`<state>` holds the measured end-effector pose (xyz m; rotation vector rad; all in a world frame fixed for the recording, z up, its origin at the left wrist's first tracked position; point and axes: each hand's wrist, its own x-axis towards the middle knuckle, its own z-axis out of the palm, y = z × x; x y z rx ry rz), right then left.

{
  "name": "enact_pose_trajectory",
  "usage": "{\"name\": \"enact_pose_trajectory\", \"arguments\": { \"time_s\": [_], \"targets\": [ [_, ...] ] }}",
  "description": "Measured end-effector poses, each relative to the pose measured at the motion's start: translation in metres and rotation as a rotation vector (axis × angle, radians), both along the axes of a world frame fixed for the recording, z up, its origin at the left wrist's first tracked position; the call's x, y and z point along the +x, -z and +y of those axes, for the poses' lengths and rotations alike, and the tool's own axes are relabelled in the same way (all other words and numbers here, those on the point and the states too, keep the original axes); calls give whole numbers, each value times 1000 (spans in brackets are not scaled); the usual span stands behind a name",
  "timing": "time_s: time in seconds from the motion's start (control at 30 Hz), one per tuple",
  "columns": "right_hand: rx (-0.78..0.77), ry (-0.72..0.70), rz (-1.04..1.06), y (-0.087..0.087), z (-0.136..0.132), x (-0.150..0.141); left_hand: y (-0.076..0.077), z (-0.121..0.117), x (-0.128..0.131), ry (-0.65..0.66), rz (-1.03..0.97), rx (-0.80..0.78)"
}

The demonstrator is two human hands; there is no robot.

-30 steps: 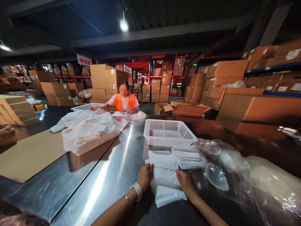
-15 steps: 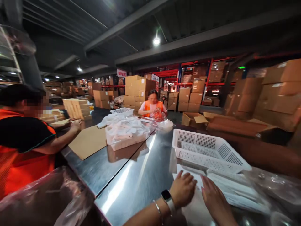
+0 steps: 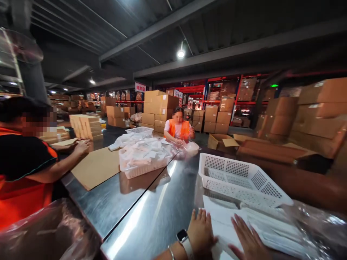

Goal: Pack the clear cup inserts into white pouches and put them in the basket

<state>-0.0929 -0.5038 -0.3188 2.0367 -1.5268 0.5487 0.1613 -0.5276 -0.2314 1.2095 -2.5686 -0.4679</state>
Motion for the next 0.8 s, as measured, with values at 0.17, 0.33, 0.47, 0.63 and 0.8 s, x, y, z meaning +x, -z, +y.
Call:
{"name": "enact_pose_trajectory", "arguments": {
  "time_s": [0.17,0.33,0.47,0.63,0.8],
  "targets": [
    [330,181,-253,-37,10,41,4,20,-20,-180,-118,-181],
    [205,240,-636,-81,29,36,17,31,-23,264,-98,-271],
    [-239,99,-500,-150,3,31,11,37,-19,356,-121,-183],
    [-271,93,-337,-231,-33,16,7,45,-14,299,-132,-123],
    [-240,508,-436,-196,53,-48,8,45,-16,390,-147,-128]
  ]
}}
